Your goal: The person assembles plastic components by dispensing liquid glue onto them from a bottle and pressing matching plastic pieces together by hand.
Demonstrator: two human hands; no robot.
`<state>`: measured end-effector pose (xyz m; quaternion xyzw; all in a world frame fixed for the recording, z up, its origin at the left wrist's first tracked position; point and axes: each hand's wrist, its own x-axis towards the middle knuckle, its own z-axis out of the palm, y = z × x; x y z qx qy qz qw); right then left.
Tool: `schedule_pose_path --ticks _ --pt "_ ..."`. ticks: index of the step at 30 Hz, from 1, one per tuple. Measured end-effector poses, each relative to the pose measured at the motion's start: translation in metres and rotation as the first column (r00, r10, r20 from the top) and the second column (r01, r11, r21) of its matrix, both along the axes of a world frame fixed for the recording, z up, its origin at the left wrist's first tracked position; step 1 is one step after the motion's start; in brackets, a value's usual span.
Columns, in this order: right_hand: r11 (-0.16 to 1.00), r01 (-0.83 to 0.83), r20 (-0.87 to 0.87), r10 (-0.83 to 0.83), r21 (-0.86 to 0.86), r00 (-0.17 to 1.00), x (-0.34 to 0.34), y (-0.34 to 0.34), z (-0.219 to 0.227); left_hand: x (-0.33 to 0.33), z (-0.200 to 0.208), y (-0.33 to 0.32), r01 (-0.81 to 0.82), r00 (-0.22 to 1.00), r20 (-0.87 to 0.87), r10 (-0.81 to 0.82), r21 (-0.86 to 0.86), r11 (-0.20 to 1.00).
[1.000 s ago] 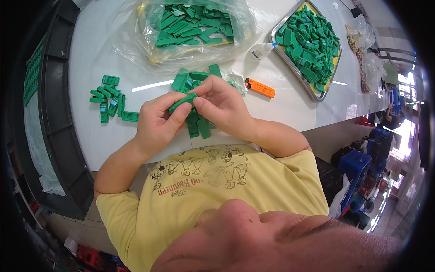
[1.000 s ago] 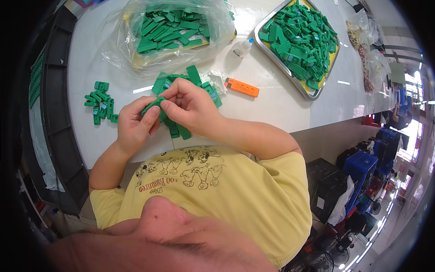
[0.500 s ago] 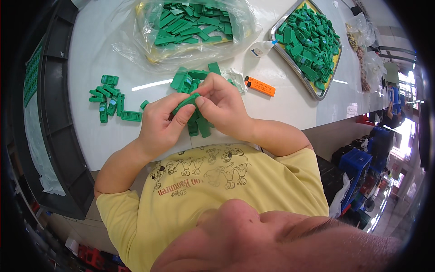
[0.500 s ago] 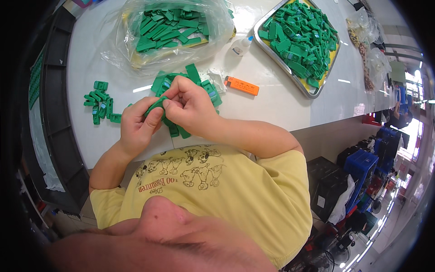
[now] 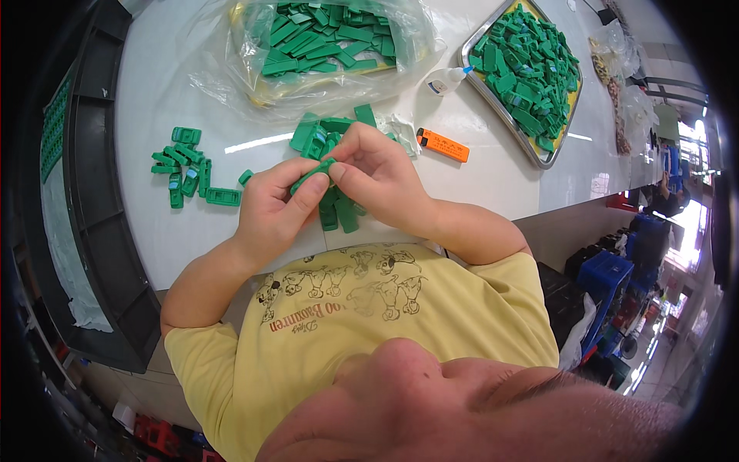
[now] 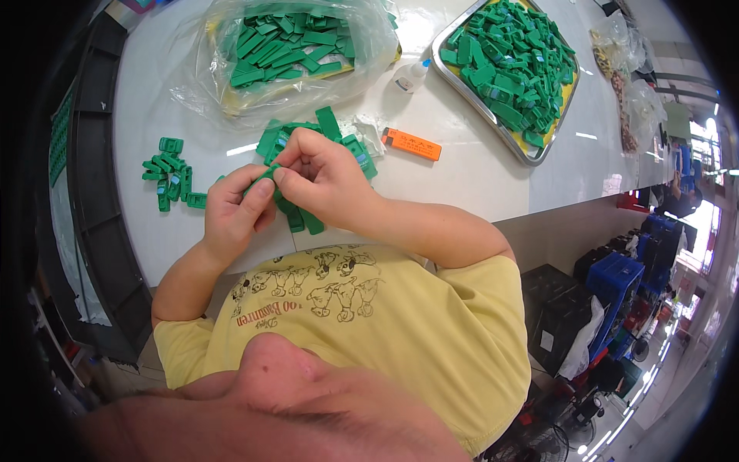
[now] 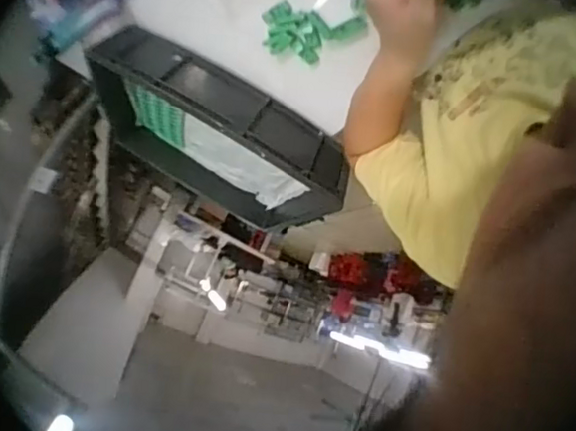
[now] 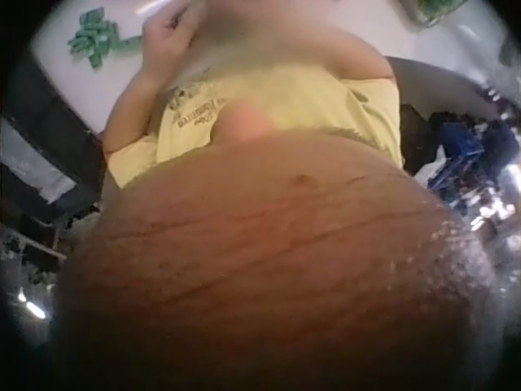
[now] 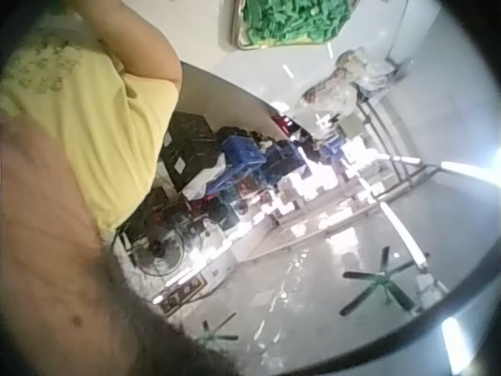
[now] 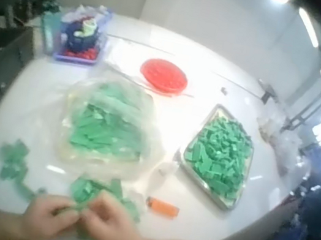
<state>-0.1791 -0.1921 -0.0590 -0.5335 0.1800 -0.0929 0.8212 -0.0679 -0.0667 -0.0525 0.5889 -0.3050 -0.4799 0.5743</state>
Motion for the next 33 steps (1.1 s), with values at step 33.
schedule_pose_path --ticks 33 --pt "0.95 0.011 0.063 0.01 -0.313 0.998 0.005 0.002 -0.003 0.004 -0.004 0.001 -0.072 0.994 -0.081 0.074 0.024 0.997"
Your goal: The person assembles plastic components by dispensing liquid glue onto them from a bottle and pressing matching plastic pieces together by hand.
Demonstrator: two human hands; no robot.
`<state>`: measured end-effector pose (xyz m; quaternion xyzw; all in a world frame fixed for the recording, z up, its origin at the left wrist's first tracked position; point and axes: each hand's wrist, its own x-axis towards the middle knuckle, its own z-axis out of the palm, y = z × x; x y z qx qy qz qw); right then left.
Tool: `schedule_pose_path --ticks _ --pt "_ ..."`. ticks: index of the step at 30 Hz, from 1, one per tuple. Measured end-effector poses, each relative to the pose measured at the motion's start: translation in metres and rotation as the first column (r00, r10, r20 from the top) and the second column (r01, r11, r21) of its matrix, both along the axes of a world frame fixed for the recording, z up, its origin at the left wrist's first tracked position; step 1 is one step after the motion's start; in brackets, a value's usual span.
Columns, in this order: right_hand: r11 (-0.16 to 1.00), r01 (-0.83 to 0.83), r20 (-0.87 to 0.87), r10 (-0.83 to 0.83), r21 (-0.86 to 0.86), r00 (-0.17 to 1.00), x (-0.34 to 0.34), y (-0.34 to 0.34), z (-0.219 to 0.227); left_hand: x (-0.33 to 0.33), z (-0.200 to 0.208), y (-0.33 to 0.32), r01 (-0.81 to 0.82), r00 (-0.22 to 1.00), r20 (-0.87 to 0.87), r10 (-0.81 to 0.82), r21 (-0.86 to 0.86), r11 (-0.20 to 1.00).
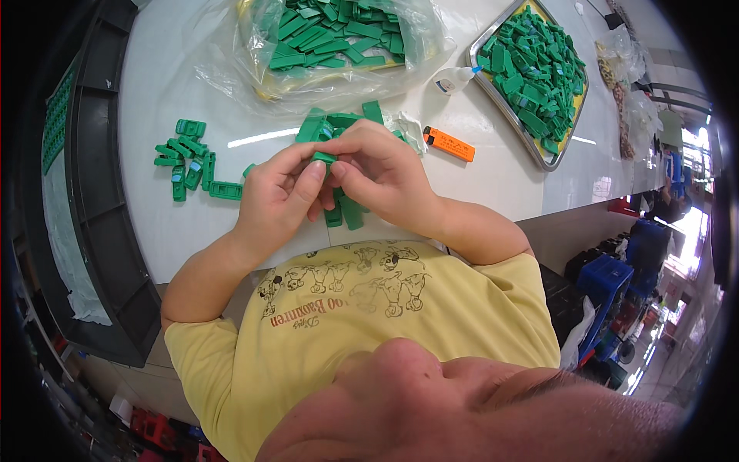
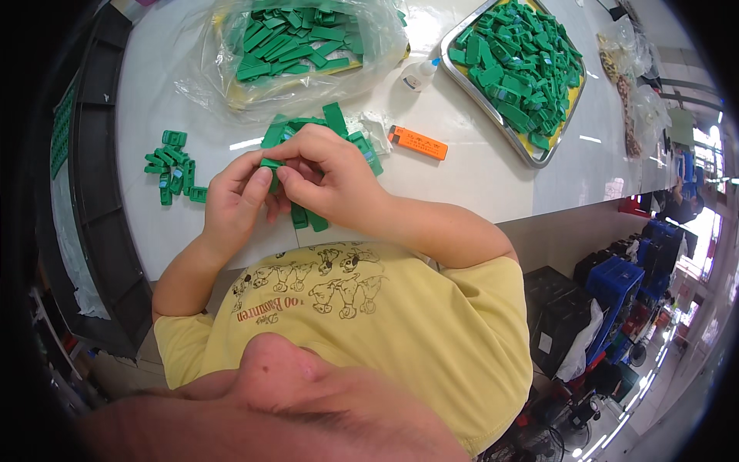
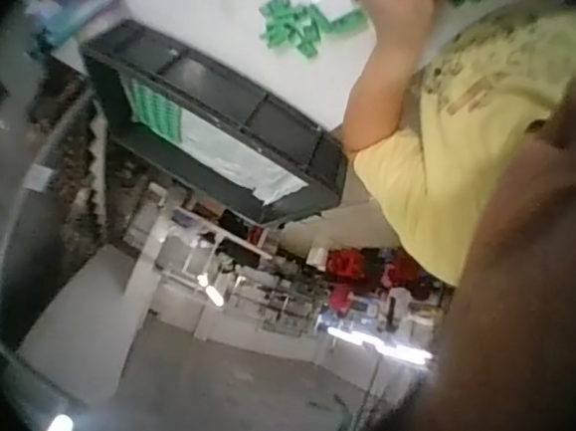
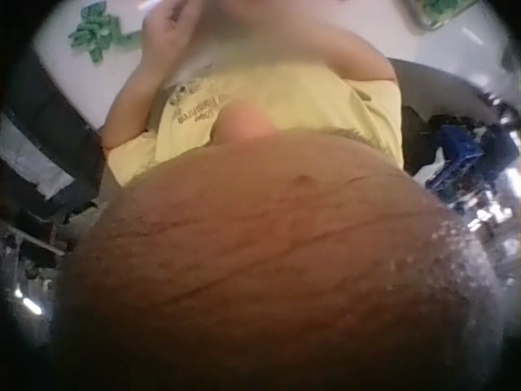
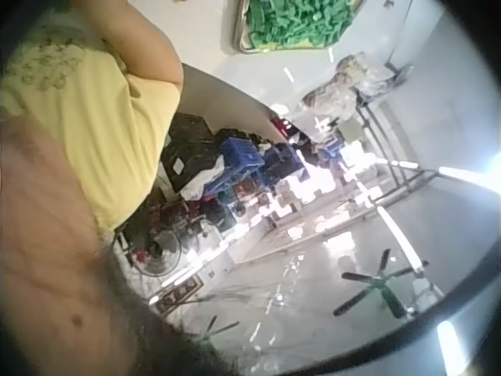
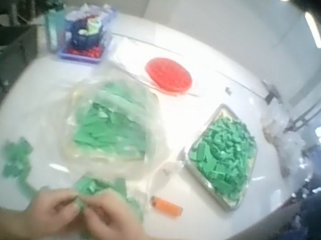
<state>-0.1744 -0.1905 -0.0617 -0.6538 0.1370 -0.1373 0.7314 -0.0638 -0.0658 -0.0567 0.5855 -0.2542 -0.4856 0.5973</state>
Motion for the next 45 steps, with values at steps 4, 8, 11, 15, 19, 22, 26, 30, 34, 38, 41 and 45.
schedule_pose_path --ticks 4,8,11,15,19,22,26,30,34,38,41,45 --pt "0.907 -0.096 -0.024 0.095 -0.409 0.995 0.0 -0.005 0.011 0.004 -0.001 0.005 0.011 0.999 -0.041 -0.014 -0.061 0.998" --pt "0.937 -0.095 -0.011 0.097 -0.335 0.995 -0.001 -0.003 0.003 0.005 0.004 0.003 0.011 0.991 -0.129 -0.021 -0.074 0.997" --pt "0.964 -0.049 -0.004 0.049 -0.262 0.999 0.001 0.003 0.0 0.005 0.0 0.004 -0.026 0.982 -0.186 0.016 -0.051 0.998" --pt "0.997 0.073 0.007 -0.073 -0.031 0.997 0.002 0.008 -0.003 0.004 0.001 0.004 -0.009 0.979 -0.202 -0.006 -0.073 0.997" --pt "0.999 -0.034 0.001 0.034 0.029 0.999 0.002 0.008 -0.005 0.003 -0.003 0.006 -0.02 0.986 -0.164 0.006 -0.081 0.997" --pt "0.989 -0.118 -0.058 0.123 0.084 0.991 0.001 0.004 0.0 0.003 -0.004 0.007 -0.012 0.993 -0.119 0.005 -0.056 0.998" --pt "0.997 -0.078 -0.004 0.078 0.001 0.997 0.004 0.007 -0.001 0.002 -0.005 0.009 -0.042 0.998 -0.041 0.04 -0.054 0.998" --pt "0.983 -0.018 0.056 0.028 -0.182 0.998 0.006 0.008 -0.008 0.002 -0.011 0.01 -0.05 0.999 0.016 0.052 -0.089 0.995" --pt "0.978 0.028 0.069 -0.014 -0.206 0.998 0.007 0.012 -0.007 -0.001 -0.016 0.01 -0.107 0.989 0.088 0.116 -0.1 0.989" --pt "0.981 0.033 0.084 -0.017 -0.189 0.996 0.008 0.013 -0.01 -0.002 -0.021 0.01 -0.148 0.978 0.125 0.166 -0.14 0.979" --pt "0.982 0.04 0.075 -0.026 -0.185 0.997 0.01 0.014 -0.012 -0.003 -0.022 0.009 -0.162 0.975 0.133 0.178 -0.12 0.979" --pt "0.987 0.058 0.106 -0.043 -0.149 0.993 0.012 0.014 -0.016 -0.002 -0.025 0.005 -0.183 0.973 0.116 0.198 -0.126 0.975"
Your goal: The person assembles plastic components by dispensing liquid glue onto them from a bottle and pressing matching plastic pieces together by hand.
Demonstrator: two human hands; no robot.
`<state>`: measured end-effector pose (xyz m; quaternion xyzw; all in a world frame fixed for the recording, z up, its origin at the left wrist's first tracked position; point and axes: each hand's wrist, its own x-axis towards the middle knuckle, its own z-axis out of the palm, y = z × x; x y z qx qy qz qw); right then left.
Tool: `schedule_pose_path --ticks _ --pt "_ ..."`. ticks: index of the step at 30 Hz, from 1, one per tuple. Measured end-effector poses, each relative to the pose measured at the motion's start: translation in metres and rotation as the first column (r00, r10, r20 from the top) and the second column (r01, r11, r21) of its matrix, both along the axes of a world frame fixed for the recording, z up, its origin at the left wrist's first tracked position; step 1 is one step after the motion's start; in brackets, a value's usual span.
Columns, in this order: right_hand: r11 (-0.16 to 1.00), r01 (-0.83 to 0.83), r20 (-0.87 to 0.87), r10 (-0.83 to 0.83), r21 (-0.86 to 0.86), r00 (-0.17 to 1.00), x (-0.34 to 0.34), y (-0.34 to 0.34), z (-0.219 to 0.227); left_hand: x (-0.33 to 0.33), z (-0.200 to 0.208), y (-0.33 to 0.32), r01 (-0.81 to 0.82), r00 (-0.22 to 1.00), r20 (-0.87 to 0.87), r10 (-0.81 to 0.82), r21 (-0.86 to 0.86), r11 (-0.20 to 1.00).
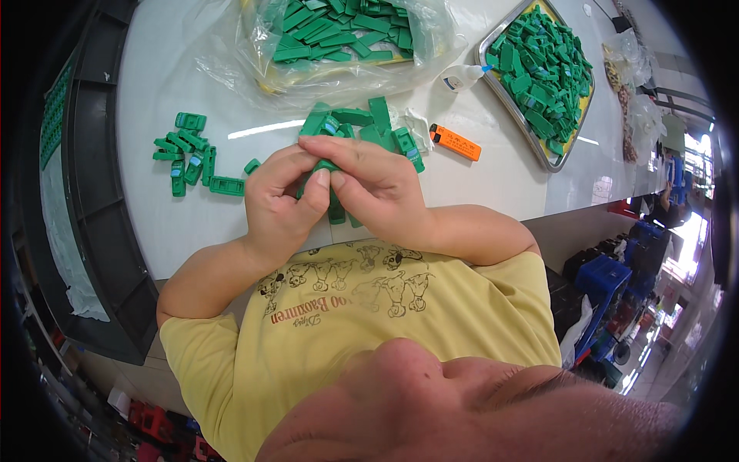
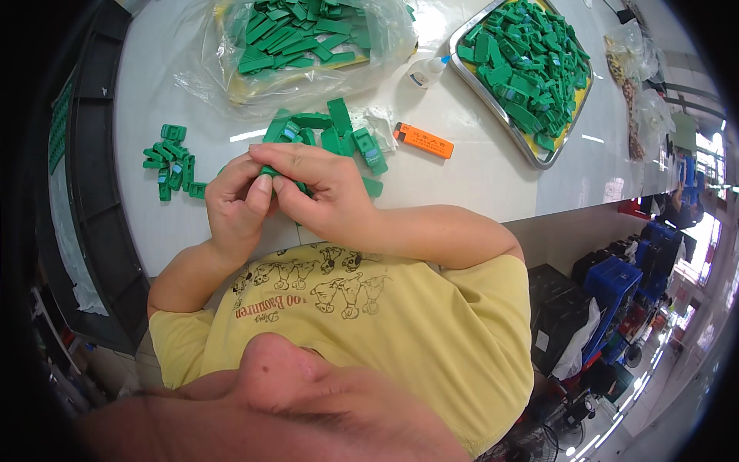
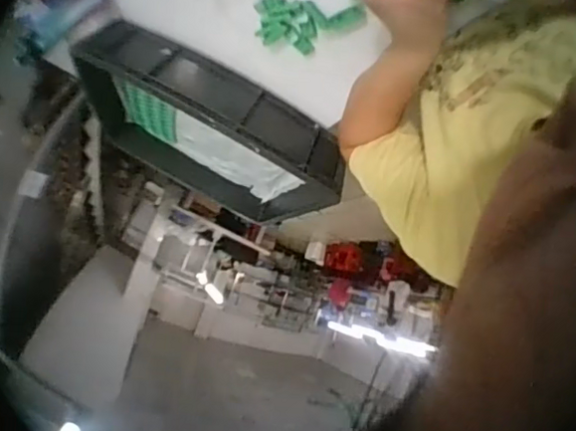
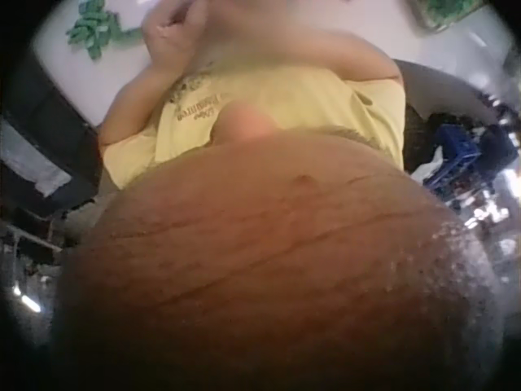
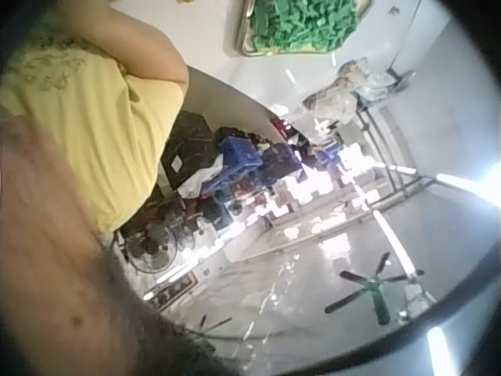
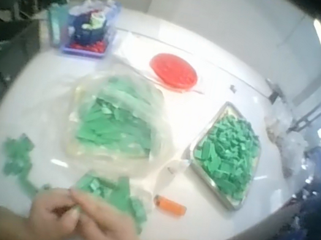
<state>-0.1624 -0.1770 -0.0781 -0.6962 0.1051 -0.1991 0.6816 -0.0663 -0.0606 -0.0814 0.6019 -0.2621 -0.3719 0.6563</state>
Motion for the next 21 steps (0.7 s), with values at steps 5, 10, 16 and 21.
schedule_pose_path --ticks 5,10,16,21 --pt "1.0 -0.005 0.034 0.006 -0.014 0.999 0.0008 -0.0016 -0.0031 0.0039 -0.0009 -0.0032 0.041 0.985 0.169 -0.03 -0.064 0.997" --pt "0.998 -0.007 0.07 0.011 -0.063 0.998 0.0007 -0.0047 -0.0046 0.0025 0.0015 -0.0049 0.033 0.988 0.155 -0.027 -0.034 0.999" --pt "0.998 -0.019 0.078 0.023 -0.056 0.997 0.0007 -0.0038 -0.0022 0.0012 0.003 -0.0031 0.012 0.978 0.207 -0.006 -0.027 1.0" --pt "1.0 -0.011 0.055 0.012 -0.03 0.998 -0.0005 -0.0014 -0.0004 0.0023 0.0035 -0.0017 0.02 0.968 0.251 -0.016 -0.015 1.0"
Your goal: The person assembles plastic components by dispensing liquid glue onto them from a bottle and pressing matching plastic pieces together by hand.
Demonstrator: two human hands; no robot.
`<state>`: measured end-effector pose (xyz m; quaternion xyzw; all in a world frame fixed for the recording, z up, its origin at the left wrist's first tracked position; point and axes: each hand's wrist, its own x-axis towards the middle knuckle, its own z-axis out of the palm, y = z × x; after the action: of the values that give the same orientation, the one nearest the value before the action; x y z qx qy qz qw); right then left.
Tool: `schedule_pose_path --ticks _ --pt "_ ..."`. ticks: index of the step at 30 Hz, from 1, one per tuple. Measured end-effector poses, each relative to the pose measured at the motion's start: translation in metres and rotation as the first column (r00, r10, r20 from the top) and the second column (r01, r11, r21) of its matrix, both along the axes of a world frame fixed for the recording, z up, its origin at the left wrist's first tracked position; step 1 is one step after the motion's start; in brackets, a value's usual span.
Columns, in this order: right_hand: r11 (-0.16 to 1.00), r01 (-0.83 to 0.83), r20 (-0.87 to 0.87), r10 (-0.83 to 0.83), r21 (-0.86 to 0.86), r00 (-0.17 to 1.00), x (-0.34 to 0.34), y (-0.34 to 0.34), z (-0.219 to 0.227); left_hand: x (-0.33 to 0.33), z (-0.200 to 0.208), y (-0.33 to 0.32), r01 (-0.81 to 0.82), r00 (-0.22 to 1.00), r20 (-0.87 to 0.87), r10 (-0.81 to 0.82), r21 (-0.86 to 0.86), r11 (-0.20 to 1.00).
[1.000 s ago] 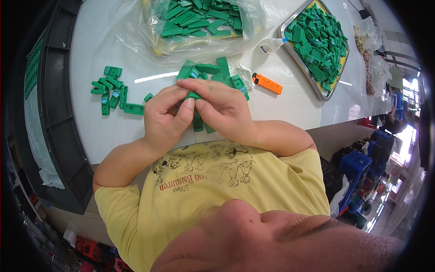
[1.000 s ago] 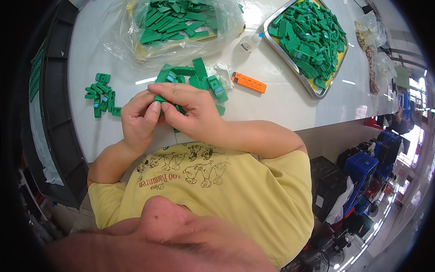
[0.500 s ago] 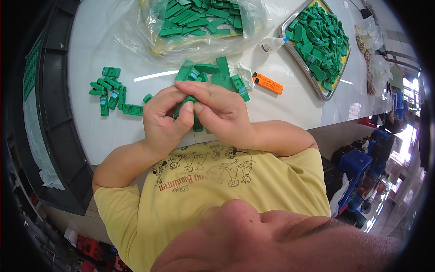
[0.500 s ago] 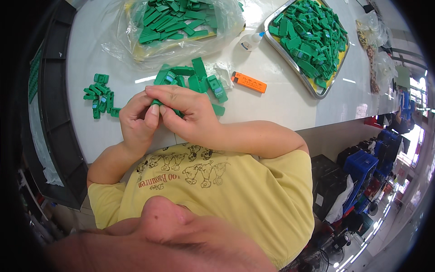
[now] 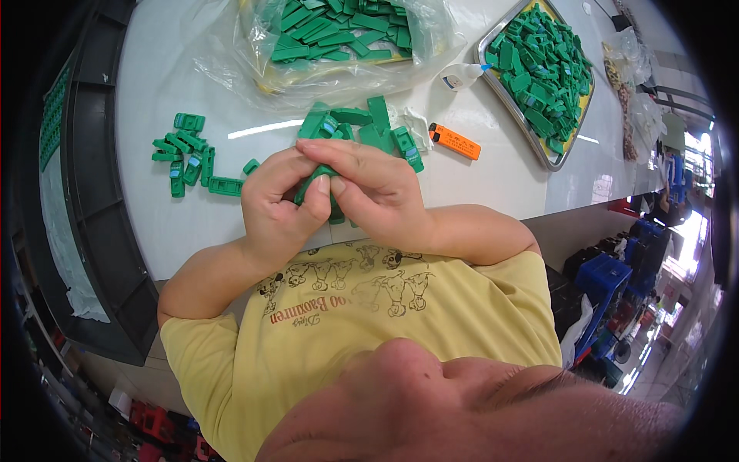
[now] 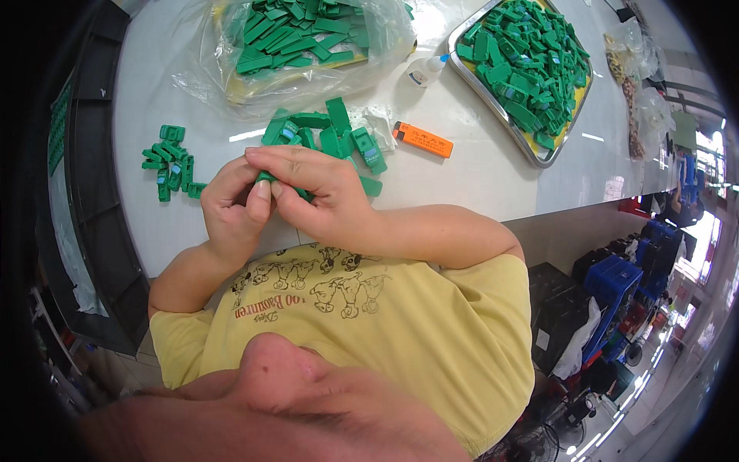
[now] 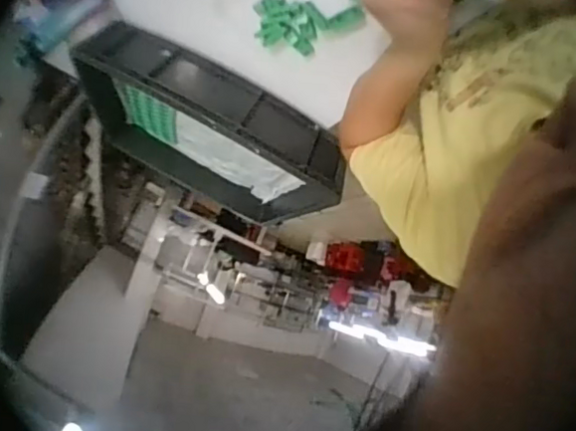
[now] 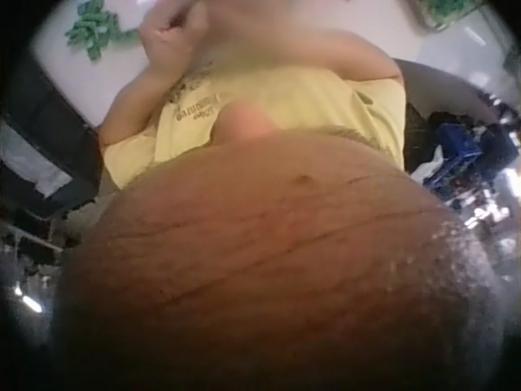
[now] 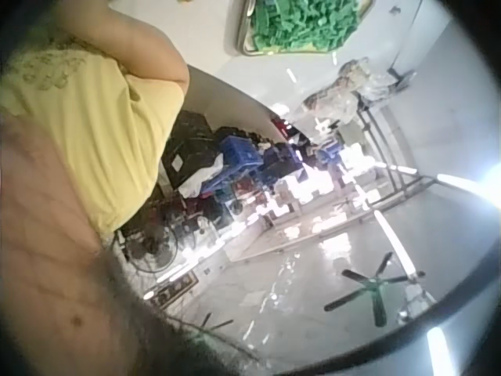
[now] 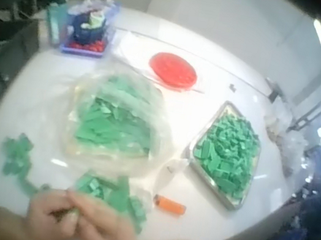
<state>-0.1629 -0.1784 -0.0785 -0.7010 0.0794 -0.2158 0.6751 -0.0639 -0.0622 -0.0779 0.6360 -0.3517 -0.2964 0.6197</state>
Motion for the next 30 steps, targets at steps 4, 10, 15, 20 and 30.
schedule_pose_path --ticks 4,10,15,20,30 --pt "1.0 0.003 0.009 -0.003 -0.003 1.0 0.0 0.001 -0.001 0.001 0.002 0.0 0.009 1.0 -0.008 -0.009 -0.008 1.0" --pt "1.0 0.0 0.006 0.0 -0.015 1.0 0.0 0.001 -0.001 0.0 0.002 0.001 0.019 0.998 -0.06 -0.019 -0.014 1.0" --pt "0.999 0.014 0.024 -0.013 -0.043 1.0 0.0 0.002 -0.001 -0.001 0.001 0.001 0.013 0.999 -0.041 -0.015 -0.041 0.999" --pt "0.999 0.015 0.032 -0.014 -0.044 0.999 0.0 0.001 -0.002 -0.001 0.001 0.001 0.016 0.997 -0.073 -0.017 -0.014 1.0" --pt "0.978 -0.063 -0.127 0.038 -0.2 0.991 0.003 -0.013 0.019 0.014 0.009 0.002 0.164 0.889 -0.452 -0.071 0.169 0.972"
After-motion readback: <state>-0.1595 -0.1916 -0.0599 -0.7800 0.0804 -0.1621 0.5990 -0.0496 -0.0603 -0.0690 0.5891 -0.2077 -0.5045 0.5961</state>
